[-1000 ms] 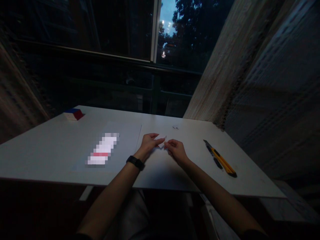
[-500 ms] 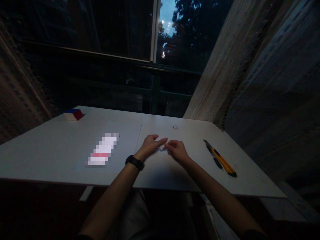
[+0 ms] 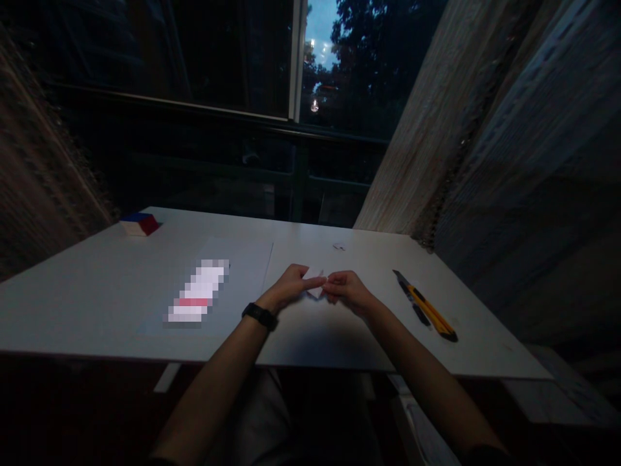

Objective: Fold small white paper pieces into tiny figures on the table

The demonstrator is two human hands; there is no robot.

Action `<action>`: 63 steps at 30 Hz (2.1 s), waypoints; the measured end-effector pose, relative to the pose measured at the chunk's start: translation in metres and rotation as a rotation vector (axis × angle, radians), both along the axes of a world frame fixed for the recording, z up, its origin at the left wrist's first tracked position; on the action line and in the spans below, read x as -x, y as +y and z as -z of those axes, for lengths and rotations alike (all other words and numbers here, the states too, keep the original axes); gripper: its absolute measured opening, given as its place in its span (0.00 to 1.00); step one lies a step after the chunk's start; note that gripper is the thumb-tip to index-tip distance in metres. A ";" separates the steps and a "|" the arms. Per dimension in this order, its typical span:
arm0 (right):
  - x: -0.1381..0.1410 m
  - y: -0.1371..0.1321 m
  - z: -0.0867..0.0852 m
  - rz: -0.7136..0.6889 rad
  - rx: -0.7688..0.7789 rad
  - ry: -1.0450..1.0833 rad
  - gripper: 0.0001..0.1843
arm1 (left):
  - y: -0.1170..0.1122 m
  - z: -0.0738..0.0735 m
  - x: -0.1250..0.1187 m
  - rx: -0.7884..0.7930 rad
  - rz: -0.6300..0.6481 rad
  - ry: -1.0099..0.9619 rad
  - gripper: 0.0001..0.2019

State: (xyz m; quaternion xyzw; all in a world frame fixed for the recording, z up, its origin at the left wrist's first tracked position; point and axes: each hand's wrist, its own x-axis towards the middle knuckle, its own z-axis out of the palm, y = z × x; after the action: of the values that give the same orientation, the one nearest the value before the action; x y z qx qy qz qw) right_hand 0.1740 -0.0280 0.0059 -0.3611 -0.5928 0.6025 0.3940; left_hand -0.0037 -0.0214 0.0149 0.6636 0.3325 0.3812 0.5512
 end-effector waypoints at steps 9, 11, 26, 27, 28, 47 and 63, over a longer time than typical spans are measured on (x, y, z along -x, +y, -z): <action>-0.005 -0.002 0.001 -0.128 0.101 0.046 0.09 | -0.005 -0.002 -0.004 0.158 0.077 -0.046 0.21; -0.005 -0.003 0.000 -0.133 0.094 0.058 0.09 | -0.007 -0.004 -0.004 0.157 0.090 -0.056 0.21; -0.013 -0.004 -0.003 -0.237 0.105 0.059 0.11 | -0.009 -0.010 -0.002 0.176 0.128 -0.034 0.20; -0.013 -0.004 -0.003 -0.230 0.106 0.051 0.10 | -0.008 -0.010 -0.002 0.172 0.134 -0.040 0.20; -0.013 -0.004 -0.003 -0.223 0.107 0.044 0.10 | -0.008 -0.009 -0.002 0.166 0.141 -0.044 0.19; -0.010 -0.003 -0.002 -0.189 0.064 -0.029 0.14 | -0.007 -0.004 -0.005 0.051 0.113 0.017 0.21; 0.004 -0.001 0.009 0.006 -0.007 -0.135 0.16 | 0.002 0.003 -0.007 -0.290 -0.152 0.300 0.22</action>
State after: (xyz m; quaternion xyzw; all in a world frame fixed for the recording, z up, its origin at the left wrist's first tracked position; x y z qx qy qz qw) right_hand 0.1703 -0.0287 -0.0030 -0.4013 -0.6190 0.5737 0.3559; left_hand 0.0036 -0.0198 0.0120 0.7582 0.4015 0.3627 0.3639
